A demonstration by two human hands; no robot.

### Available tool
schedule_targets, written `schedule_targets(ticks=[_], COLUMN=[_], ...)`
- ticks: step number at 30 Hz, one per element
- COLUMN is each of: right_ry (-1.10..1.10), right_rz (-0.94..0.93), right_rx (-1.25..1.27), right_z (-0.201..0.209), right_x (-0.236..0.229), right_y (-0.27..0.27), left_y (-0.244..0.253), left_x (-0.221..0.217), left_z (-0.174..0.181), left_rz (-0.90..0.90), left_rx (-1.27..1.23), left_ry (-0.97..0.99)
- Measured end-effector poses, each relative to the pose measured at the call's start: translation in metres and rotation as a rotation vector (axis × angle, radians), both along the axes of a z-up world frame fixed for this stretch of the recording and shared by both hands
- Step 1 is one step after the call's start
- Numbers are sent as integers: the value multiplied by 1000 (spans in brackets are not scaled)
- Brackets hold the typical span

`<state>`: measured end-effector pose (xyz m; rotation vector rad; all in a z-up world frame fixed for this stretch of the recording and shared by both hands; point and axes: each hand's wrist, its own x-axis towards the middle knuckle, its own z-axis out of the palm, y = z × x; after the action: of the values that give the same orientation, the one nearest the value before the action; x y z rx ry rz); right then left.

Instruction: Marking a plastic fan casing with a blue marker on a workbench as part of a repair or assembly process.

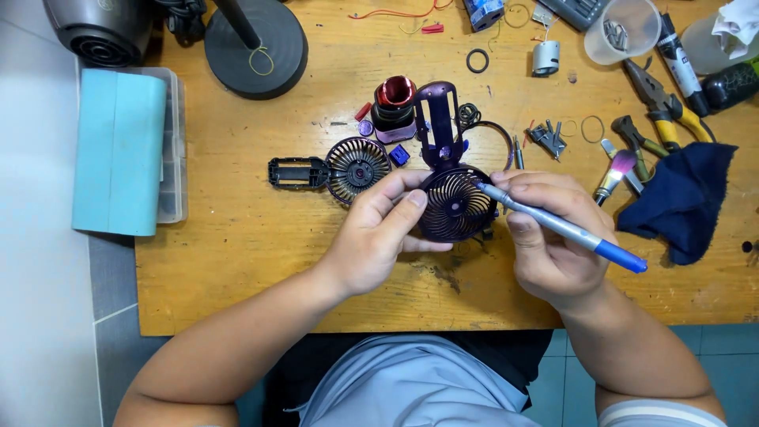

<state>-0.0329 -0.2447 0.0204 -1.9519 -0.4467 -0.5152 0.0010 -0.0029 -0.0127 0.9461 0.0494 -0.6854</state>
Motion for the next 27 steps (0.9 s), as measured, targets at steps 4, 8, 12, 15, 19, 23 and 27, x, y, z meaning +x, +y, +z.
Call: schedule_targets(ticks=[4, 8, 12, 15, 19, 23, 27], right_ry=[27, 7, -15, -66, -43, -41, -88], right_rz=[2, -7, 3, 47, 8, 8, 31], right_rx=[0, -2, -63, -67, -93, -83, -93], right_z=[2, 7, 10, 6, 6, 6, 6], right_x=[1, 4, 6, 8, 6, 5, 9], right_y=[1, 2, 0, -1, -2, -1, 3], left_y=[3, 1, 3, 4, 3, 3, 2], left_x=[-1, -1, -3, -3, -5, -7, -7], left_z=[2, 6, 5, 7, 9, 9, 10], left_rz=[-3, -8, 7, -4, 1, -4, -19], left_rx=[-1, 14, 27, 47, 32, 26, 41], left_ry=[-21, -6, 23, 22, 8, -10, -35])
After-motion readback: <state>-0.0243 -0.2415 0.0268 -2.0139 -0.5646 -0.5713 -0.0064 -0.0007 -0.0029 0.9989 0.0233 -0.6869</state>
